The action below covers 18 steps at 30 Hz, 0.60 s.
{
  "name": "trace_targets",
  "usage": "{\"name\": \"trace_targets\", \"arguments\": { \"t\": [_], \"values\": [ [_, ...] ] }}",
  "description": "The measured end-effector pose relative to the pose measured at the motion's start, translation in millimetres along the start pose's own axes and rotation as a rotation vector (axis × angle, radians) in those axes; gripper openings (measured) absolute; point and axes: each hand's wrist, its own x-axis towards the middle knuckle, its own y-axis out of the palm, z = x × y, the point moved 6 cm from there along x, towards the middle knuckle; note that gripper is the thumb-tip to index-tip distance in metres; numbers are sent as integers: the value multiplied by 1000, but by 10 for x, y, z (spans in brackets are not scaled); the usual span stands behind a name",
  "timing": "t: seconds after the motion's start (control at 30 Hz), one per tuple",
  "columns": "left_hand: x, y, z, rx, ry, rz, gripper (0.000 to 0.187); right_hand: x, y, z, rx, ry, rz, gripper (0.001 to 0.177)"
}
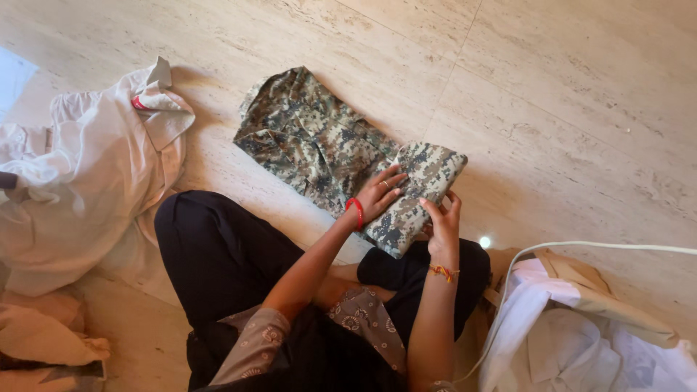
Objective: The person folds a camouflage-patterned shirt on the floor, smoothing and aligning it before placing it into a white bag. Then the person picks up a white shirt, buttons it, and begins folding it.
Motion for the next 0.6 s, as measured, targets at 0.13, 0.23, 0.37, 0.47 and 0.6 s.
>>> {"name": "trace_targets", "arguments": {
  "t": [0.13,0.23,0.37,0.47,0.6],
  "values": [
    [-388,321,523,-942,-476,108,49,-319,561,125,124,-147,56,83],
    [-564,360,1035,-1426,-762,-27,50,-291,1362,12,232,-136,207,84],
    [-607,311,1270,-1569,-837,-148,52,-154,1897,-223,81,-134,513,61],
    [-571,227,1326,-1565,-832,-205,54,97,1556,-182,-278,-551,288,33],
    [-630,269,1291,-1566,-841,-256,56,333,1333,178,-1160,-1169,-11,51]
  ]
}}
